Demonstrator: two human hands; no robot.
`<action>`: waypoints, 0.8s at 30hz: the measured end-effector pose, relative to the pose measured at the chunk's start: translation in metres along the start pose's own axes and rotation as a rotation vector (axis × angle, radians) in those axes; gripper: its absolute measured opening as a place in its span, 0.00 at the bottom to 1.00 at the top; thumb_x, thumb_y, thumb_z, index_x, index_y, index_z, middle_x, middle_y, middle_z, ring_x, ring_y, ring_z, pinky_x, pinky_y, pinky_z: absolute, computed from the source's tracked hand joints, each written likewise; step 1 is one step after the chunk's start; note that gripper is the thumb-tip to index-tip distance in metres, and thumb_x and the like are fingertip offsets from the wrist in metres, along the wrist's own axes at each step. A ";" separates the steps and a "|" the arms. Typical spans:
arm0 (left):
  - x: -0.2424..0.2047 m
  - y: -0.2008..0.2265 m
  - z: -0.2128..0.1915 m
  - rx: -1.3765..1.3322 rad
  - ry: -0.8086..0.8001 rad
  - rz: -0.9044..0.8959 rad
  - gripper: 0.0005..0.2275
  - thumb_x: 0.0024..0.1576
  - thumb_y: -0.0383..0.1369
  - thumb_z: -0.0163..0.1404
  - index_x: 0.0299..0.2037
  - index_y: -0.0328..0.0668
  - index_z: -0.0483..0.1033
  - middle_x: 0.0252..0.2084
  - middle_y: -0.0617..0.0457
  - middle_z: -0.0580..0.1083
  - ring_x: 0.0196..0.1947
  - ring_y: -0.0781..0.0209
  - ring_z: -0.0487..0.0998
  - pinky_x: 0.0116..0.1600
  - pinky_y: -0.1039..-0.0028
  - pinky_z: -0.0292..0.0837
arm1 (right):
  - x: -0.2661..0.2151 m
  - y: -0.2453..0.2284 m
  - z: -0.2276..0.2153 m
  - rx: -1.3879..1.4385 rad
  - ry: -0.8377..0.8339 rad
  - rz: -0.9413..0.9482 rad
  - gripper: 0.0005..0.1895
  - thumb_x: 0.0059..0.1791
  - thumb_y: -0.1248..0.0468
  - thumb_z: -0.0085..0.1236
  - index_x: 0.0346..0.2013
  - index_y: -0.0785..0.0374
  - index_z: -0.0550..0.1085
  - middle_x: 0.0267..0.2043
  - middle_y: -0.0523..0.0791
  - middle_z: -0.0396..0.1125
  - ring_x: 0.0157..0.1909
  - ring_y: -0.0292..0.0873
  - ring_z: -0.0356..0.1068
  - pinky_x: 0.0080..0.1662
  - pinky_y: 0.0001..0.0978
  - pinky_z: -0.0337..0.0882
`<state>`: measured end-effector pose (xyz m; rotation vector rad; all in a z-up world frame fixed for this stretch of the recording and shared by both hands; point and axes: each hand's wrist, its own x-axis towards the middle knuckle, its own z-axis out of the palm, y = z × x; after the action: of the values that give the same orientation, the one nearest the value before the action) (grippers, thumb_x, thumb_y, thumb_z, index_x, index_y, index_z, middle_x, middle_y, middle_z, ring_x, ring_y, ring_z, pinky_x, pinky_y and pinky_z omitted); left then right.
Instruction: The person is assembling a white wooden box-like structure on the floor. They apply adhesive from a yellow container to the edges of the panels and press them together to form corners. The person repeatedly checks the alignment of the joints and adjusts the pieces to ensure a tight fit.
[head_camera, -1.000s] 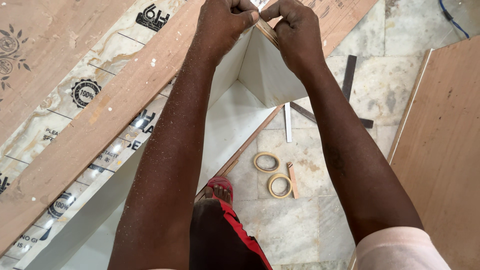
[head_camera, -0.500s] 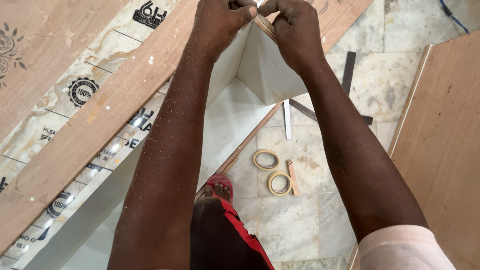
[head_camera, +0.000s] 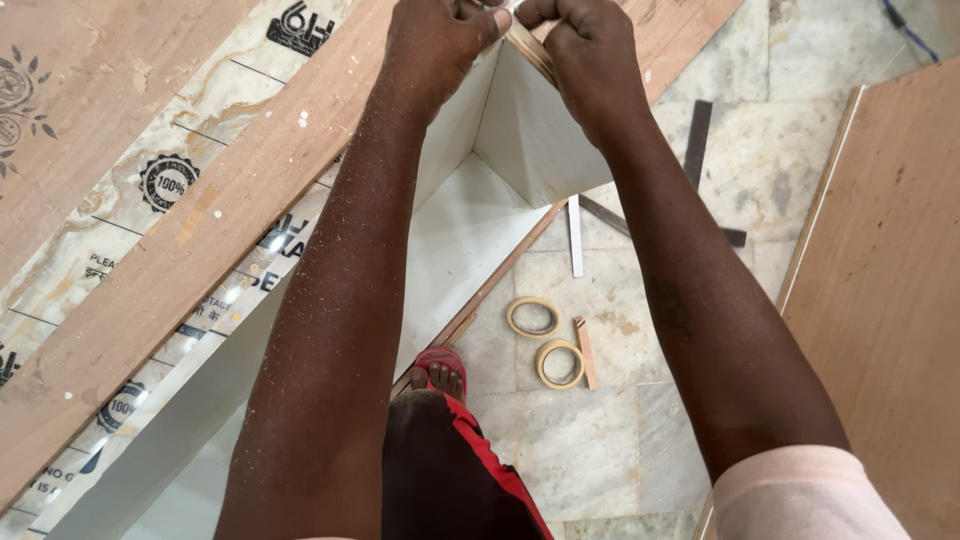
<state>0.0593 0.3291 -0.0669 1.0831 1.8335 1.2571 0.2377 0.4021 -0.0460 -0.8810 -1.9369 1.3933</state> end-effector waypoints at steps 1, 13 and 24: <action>0.000 0.004 -0.001 -0.001 -0.006 -0.034 0.13 0.56 0.39 0.63 0.41 0.37 0.79 0.32 0.50 0.78 0.30 0.62 0.79 0.36 0.68 0.75 | 0.002 0.001 -0.002 0.114 0.002 0.033 0.21 0.48 0.78 0.34 0.46 0.63 0.74 0.42 0.43 0.74 0.31 0.33 0.71 0.34 0.31 0.76; -0.018 0.011 -0.003 0.464 0.107 0.507 0.13 0.55 0.31 0.61 0.48 0.34 0.79 0.35 0.46 0.81 0.33 0.57 0.84 0.40 0.65 0.78 | 0.002 0.007 0.004 -0.122 0.067 -0.146 0.15 0.53 0.77 0.42 0.44 0.66 0.78 0.42 0.45 0.76 0.39 0.34 0.75 0.43 0.30 0.77; -0.019 0.010 0.012 0.774 0.094 0.409 0.10 0.57 0.31 0.59 0.46 0.35 0.77 0.36 0.41 0.79 0.34 0.50 0.83 0.40 0.60 0.78 | 0.004 0.006 0.008 -0.243 0.062 -0.244 0.17 0.47 0.80 0.41 0.41 0.68 0.78 0.37 0.48 0.76 0.38 0.38 0.74 0.44 0.34 0.75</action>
<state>0.0807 0.3185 -0.0603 1.9105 2.3229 0.7963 0.2297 0.4020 -0.0533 -0.7543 -2.1149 0.9946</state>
